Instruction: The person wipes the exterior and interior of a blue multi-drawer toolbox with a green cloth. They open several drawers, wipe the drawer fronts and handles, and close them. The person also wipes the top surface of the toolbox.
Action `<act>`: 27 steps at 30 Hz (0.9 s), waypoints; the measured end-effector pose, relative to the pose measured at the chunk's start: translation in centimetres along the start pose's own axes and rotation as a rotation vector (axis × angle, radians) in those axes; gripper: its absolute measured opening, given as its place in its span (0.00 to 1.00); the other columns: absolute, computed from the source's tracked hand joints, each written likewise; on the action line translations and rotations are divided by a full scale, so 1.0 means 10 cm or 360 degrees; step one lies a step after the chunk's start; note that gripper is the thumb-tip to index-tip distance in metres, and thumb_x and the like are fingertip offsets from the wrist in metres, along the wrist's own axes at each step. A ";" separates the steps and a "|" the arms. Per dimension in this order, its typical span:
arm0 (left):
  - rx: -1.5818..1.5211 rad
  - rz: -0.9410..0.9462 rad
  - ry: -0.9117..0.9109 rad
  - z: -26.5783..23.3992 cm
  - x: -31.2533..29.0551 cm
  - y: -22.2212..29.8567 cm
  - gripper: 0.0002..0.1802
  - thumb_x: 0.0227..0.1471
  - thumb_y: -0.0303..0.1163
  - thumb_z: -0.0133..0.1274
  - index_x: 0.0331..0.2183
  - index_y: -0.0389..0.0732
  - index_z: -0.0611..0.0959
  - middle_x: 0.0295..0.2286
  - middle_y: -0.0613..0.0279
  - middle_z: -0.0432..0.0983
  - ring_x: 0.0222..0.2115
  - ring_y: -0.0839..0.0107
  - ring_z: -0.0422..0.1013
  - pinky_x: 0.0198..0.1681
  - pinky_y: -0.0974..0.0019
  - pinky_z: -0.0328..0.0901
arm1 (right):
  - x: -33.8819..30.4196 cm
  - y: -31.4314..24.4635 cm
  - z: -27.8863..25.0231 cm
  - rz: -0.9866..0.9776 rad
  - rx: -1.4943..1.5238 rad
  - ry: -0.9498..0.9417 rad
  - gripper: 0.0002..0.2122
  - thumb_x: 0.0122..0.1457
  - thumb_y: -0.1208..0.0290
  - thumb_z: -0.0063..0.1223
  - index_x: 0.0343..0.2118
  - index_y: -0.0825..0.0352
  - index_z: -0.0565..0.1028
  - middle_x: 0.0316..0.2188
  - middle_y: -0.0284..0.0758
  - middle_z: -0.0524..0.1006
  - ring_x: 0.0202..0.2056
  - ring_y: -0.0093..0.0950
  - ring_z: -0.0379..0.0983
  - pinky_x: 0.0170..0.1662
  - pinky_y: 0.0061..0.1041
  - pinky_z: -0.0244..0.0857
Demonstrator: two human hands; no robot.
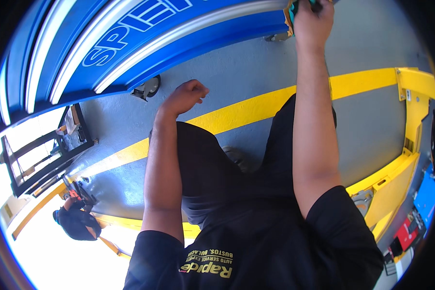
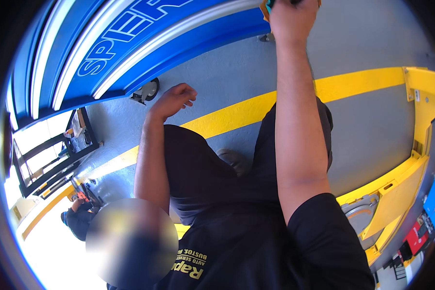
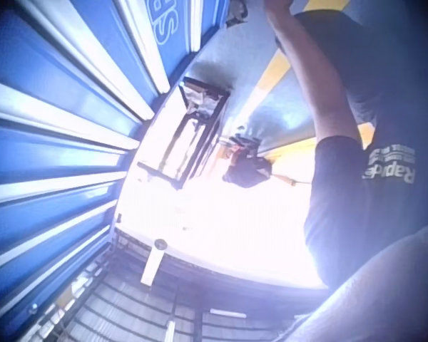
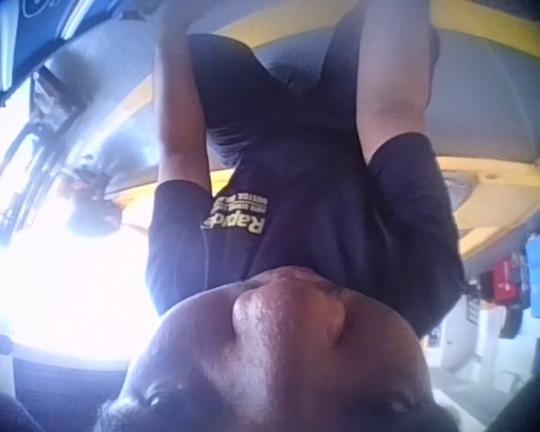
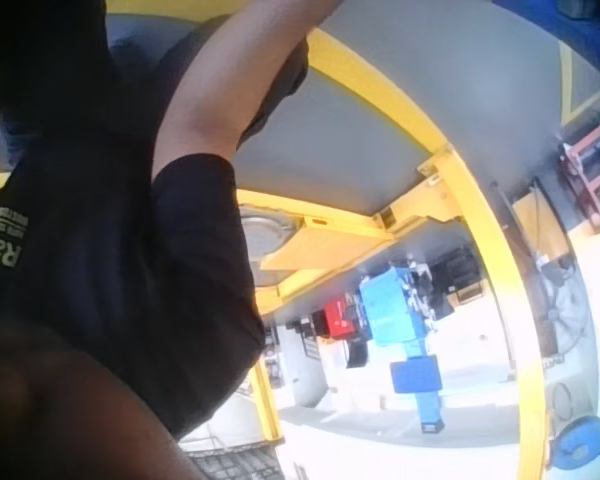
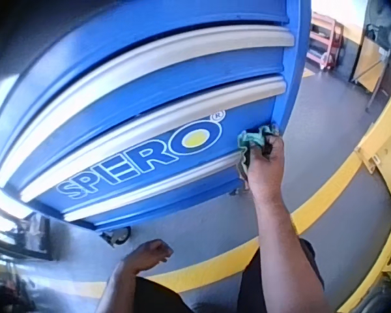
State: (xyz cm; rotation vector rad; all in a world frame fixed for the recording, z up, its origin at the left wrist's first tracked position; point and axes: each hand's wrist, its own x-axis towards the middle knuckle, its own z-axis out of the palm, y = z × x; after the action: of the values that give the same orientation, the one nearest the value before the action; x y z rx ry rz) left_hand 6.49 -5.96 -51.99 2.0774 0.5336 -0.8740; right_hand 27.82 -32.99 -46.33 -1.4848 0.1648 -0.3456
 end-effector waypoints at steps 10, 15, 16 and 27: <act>-0.0014 0.0011 0.0015 0.02 -0.02 0.13 0.22 0.63 0.48 0.57 0.48 0.41 0.83 0.43 0.58 0.83 0.43 0.67 0.80 0.47 0.61 0.71 | -0.19 0.42 0.04 -0.0291 0.0025 0.0407 0.16 0.68 0.72 0.55 0.54 0.70 0.65 0.51 0.48 0.72 0.53 0.38 0.74 0.58 0.35 0.72; 0.0006 -0.0003 0.0014 0.01 -0.01 0.10 0.23 0.63 0.49 0.57 0.47 0.40 0.84 0.43 0.56 0.84 0.41 0.66 0.81 0.47 0.60 0.71 | -0.21 0.95 0.06 0.0028 -0.0030 0.0243 0.20 0.66 0.72 0.57 0.56 0.74 0.66 0.55 0.52 0.64 0.57 0.42 0.69 0.62 0.40 0.68; 0.0004 0.0008 0.0024 0.01 -0.02 0.09 0.23 0.63 0.49 0.58 0.47 0.40 0.84 0.43 0.56 0.84 0.41 0.67 0.81 0.46 0.60 0.71 | -0.20 1.16 0.05 -0.0076 -0.0259 0.0108 0.20 0.65 0.72 0.57 0.55 0.75 0.67 0.55 0.53 0.63 0.58 0.43 0.69 0.62 0.41 0.68; 0.0915 0.0205 -0.0164 0.09 -0.04 -0.20 0.20 0.62 0.46 0.56 0.39 0.37 0.89 0.38 0.49 0.86 0.43 0.54 0.81 0.48 0.53 0.72 | -2.00 1.13 1.17 -0.0952 -0.1140 -0.1044 0.12 0.49 0.71 0.62 0.39 0.56 0.80 0.46 0.38 0.76 0.54 0.42 0.71 0.51 0.47 0.65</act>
State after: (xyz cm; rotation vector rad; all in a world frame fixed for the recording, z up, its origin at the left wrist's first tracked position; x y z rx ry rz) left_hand 4.61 -5.54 -53.17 2.5236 0.0886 -1.1460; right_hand 14.15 -14.93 -58.54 -2.2694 -0.7694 -0.2620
